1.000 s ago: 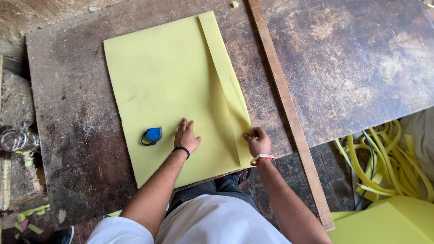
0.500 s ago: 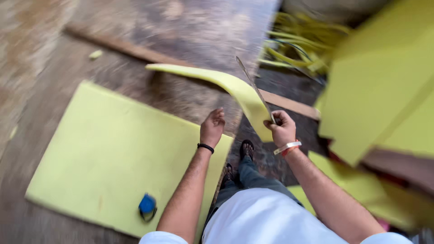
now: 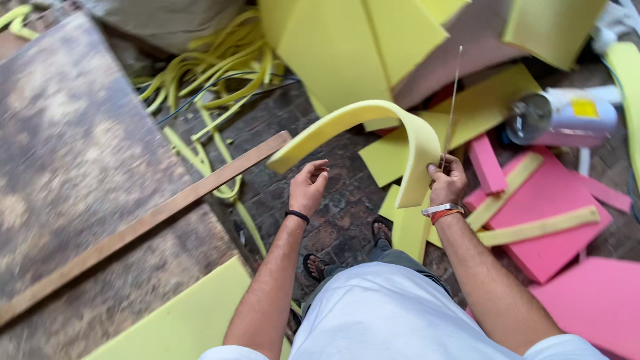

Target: The person measures and cuts a large yellow foam sheet into smaller rectangular pieces using a tape measure, a wooden straightedge, and a long metal blade. They repeatedly measure, align the straightedge, and slice through the foam, discarding the cut strips to the floor.

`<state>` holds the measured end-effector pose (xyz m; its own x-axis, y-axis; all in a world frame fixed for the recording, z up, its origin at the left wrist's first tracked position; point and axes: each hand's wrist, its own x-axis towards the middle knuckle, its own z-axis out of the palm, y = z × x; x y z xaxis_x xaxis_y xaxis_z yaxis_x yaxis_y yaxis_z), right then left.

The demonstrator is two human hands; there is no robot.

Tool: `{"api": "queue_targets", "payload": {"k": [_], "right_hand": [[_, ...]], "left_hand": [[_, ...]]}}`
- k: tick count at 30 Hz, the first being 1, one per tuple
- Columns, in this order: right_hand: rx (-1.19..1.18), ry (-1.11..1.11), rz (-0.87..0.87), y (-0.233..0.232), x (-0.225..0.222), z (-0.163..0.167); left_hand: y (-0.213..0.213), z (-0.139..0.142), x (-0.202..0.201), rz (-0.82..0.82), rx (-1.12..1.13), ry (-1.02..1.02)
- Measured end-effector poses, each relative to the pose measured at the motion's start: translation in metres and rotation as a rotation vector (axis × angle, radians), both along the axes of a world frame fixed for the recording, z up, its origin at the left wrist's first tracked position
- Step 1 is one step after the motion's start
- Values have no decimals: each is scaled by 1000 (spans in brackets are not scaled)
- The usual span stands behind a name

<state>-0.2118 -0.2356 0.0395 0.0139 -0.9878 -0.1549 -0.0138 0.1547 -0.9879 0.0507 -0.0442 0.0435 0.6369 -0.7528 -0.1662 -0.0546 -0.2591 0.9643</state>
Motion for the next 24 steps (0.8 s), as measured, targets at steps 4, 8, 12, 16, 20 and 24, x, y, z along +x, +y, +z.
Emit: {"api": "queue_targets", "payload": {"k": [4,8,12,16,20,24], "right_hand": [[-107,-80,-175,-45,-99,-6],[-131,-54,-333,-97,-190,-4],[-85,115,-469,-152,-268,1],[-127,413,-582,-210,-341,12],[-245,528,-624,-255,-409,21],[-126,379,-699,-265,-441,24]], "left_hand": [[-77,9,-65,-164,52,-7],[-147,19,-133,-363,108,-37],[-199,20,-194,-468,183,-82],[-232,14,-233,-542,219,-114],[-256,9,-262,-602,262,-133],[-275,7,-276,-636,294,-175]]}}
